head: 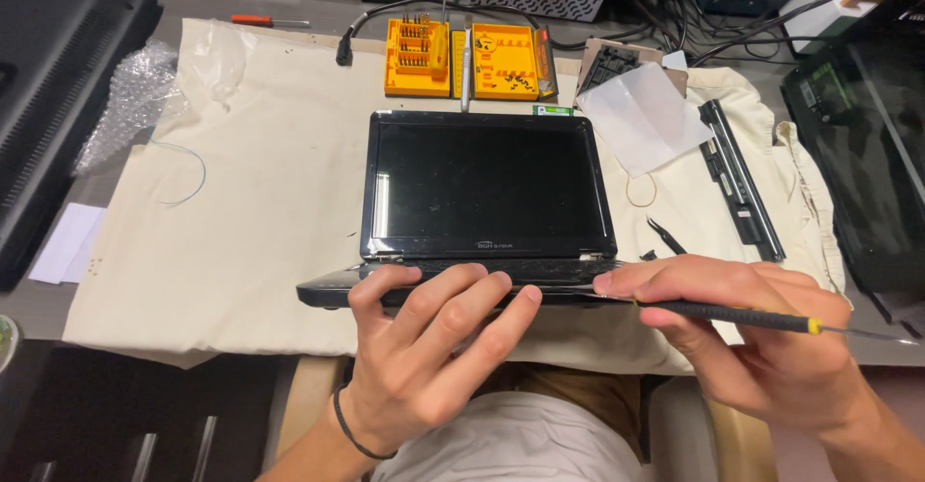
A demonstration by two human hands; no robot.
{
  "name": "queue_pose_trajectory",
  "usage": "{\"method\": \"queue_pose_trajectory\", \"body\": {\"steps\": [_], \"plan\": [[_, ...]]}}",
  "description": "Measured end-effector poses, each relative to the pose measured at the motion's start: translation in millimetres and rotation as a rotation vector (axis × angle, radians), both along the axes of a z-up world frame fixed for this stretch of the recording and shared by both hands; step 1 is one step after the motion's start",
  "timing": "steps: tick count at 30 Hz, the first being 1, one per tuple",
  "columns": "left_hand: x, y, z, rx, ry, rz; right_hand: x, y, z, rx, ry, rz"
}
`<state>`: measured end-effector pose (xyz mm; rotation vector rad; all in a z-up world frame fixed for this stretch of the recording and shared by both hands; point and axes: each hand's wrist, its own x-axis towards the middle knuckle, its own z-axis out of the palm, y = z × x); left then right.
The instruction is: The person is disassembling a laptop, removing the optical drive and then using a small tool to pry up the keyboard panel.
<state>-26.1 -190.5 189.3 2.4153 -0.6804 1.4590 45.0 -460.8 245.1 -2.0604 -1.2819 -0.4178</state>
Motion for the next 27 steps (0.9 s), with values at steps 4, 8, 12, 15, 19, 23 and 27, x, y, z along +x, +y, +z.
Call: {"method": "queue_pose_trajectory", "body": {"steps": [4, 8, 12, 15, 19, 23, 27], "plan": [[2, 0, -2, 0.002, -0.014, -0.016, -1, -4, -2, 0.029, 0.034, 0.025], [3, 1, -5, 0.004, -0.041, -0.008, -1, -9, -2, 0.038, 0.042, 0.013], [3, 1, -5, 0.006, -0.055, -0.002, -2, -13, -3, 0.055, 0.092, 0.004], [2, 2, -5, 0.008, -0.043, -0.003, 1, -14, -7, 0.09, 0.114, 0.057], [3, 2, -7, 0.005, -0.052, 0.003, 0, -15, -7, 0.078, 0.087, 0.057], [3, 2, -8, 0.001, -0.053, 0.006, 2, -14, 1, 0.045, 0.165, 0.006], [2, 1, -10, -0.008, -0.045, 0.004, 7, -11, 11, -0.006, 0.292, -0.086]]}}
